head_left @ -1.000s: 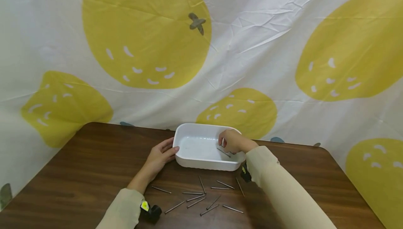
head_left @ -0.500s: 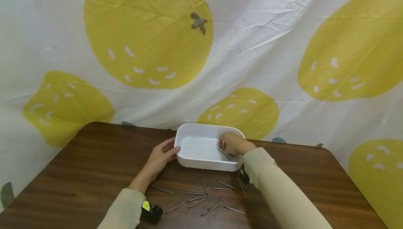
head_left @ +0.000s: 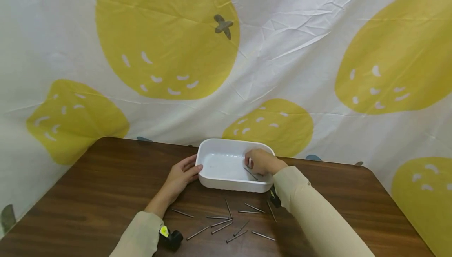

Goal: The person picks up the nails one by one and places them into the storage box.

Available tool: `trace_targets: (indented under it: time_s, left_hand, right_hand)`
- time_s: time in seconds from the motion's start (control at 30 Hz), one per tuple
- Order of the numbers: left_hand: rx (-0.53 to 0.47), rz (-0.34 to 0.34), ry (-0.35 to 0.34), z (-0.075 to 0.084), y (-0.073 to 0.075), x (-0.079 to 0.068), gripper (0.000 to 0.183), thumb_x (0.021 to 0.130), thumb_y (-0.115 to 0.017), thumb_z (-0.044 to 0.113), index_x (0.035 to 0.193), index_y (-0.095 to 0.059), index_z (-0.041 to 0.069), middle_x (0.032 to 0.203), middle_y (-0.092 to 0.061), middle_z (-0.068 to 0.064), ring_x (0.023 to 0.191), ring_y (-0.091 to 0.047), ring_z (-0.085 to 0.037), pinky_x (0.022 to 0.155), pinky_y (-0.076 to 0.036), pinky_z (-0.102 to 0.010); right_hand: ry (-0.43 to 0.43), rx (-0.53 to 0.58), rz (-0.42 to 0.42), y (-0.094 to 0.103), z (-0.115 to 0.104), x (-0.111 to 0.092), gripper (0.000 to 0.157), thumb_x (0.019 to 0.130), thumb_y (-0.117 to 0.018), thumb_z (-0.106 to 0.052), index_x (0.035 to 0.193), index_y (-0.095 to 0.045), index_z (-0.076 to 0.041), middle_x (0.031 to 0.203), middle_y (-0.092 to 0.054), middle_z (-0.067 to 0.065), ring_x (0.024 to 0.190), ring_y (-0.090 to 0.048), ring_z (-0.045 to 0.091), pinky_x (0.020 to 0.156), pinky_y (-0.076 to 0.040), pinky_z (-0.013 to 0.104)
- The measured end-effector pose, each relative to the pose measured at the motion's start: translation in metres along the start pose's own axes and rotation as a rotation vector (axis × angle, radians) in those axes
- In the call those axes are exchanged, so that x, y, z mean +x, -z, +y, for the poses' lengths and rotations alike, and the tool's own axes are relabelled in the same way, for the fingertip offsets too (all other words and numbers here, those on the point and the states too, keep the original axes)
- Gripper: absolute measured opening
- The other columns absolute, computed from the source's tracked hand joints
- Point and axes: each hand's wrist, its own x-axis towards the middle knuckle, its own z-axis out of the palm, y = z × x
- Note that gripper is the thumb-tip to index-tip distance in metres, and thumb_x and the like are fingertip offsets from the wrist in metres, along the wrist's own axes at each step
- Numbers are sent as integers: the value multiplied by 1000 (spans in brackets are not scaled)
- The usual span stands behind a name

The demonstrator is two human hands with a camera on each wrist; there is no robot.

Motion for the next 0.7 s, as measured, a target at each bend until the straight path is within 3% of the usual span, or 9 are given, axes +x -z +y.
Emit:
trace_targets:
  time_s: [0.17, 0.33, 0.5, 0.7]
  left_hand:
    - [-1, 1, -2, 1, 0, -1, 58, 99, -65, 19, 151, -43, 3, 155, -46, -23, 135, -54, -33, 104, -57, -36]
    - [4, 2, -2, 2, -2, -2, 59, 100, -65, 20, 151, -43, 3, 155, -46, -23, 135, -54, -33, 105, -57, -37]
    - [10, 3, 3, 1, -2, -1, 60, 100, -65, 21, 152, -42, 3, 155, -45, -23, 137, -53, -34, 106, -56, -38]
    - [25, 7, -3, 0, 0, 0, 61, 100, -65, 22, 152, -41, 3, 156, -45, -23, 138, -51, -35, 107, -55, -39]
  right_hand:
    - [66, -76, -7, 8, -1, -6, 18, 85, -67, 2, 100, -68, -7, 80, -62, 2, 73, -55, 13, 63, -46, 22]
    - [166, -142, 36, 24, -4, -17, 20, 81, -68, 4, 98, -68, -6, 86, -66, 5, 77, -56, 15, 69, -49, 26]
    - [214, -77, 53, 40, -8, -36, 22, 80, -68, 5, 100, -69, -3, 90, -68, 9, 76, -56, 15, 66, -49, 25]
    - [200, -35, 78, 50, -8, -61, 25, 81, -66, 5, 102, -69, -7, 93, -69, 9, 74, -56, 12, 65, -49, 24]
